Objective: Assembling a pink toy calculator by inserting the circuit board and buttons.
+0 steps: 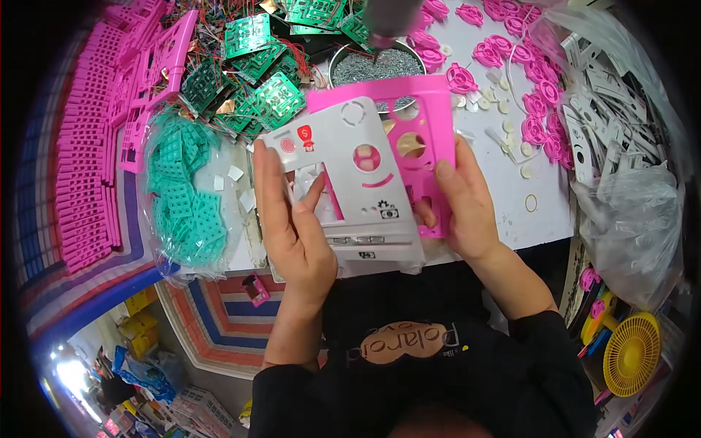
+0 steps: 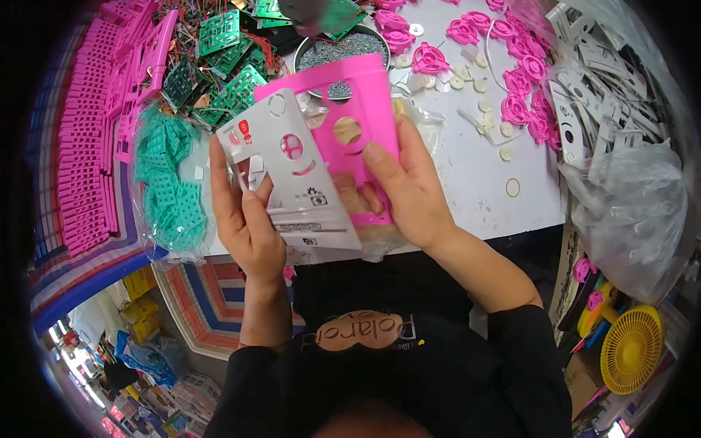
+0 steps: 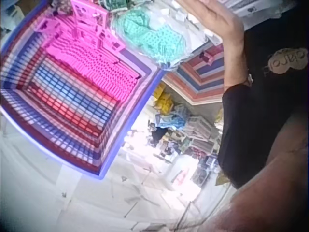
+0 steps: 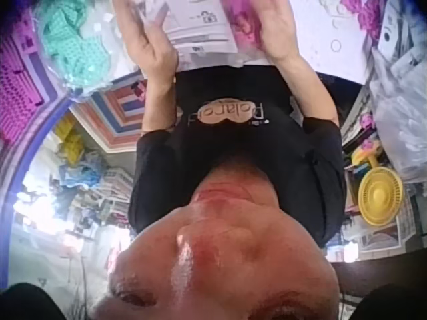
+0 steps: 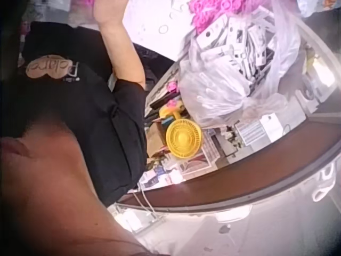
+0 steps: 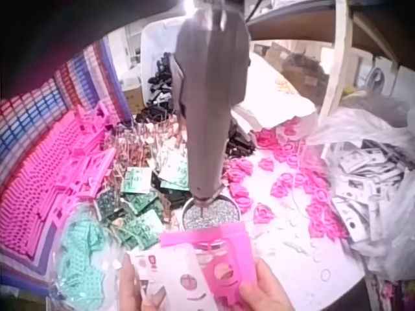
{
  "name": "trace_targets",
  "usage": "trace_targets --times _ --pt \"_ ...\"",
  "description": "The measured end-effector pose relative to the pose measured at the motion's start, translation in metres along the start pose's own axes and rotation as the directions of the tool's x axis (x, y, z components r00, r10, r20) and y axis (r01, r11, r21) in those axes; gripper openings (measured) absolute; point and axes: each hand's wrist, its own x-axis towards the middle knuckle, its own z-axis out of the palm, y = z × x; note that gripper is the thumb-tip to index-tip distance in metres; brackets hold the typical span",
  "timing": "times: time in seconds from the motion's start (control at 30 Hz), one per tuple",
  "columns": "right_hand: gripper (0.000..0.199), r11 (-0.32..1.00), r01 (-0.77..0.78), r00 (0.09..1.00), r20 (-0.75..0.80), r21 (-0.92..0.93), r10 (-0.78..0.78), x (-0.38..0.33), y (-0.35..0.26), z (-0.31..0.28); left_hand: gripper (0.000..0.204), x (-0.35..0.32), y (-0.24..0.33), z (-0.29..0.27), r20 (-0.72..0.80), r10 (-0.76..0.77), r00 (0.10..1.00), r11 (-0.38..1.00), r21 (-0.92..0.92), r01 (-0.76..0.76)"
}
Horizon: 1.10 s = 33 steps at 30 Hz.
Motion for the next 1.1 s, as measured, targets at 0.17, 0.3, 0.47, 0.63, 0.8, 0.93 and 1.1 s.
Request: trace_targets --times 0.17,0.3,0.47,0.63,0.8,0.93,1.1 --pt "0.036 0.99 0.042 0.999 0.003 -0.136 -0.042 -0.006 0.0 0.003 0.055 -0.002 -0.009 -0.002 0.084 0.113 0.99 0.954 0.271 -0.132" --pt "0.041 0.979 0.057 0.998 -0.016 -0.195 -0.061 -0.003 0.0 -0.005 0.055 0.001 -0.01 -0.006 0.007 0.172 0.985 0.888 0.431 -0.158" --pt "0.036 0.989 -0.001 1.0 0.006 -0.146 0.002 -0.002 -0.002 0.009 0.053 0.003 -0.004 -0.004 -0.002 0.063 0.998 0.977 0.205 -0.062" --pt "0.039 0.97 0.014 0.997 0.072 -0.243 0.004 -0.006 -0.001 0.01 0.056 -0.003 -0.019 -0.001 0.049 0.106 0.993 0.94 0.321 -0.116" --pt "0.041 0.951 0.012 0.997 0.08 -0.309 0.013 -0.008 0.0 0.008 0.058 -0.006 -0.021 0.001 -0.001 0.113 0.994 0.941 0.321 -0.107" --pt "0.042 0.931 0.131 0.99 0.098 -0.34 -0.103 -0.005 0.005 0.009 0.058 -0.008 -0.016 0.001 0.004 0.135 0.991 0.931 0.343 -0.128" --pt "0.049 0.881 0.228 0.97 0.178 -0.414 -0.168 -0.001 0.006 0.003 0.057 -0.007 -0.009 0.003 -0.001 0.117 0.993 0.919 0.378 -0.107"
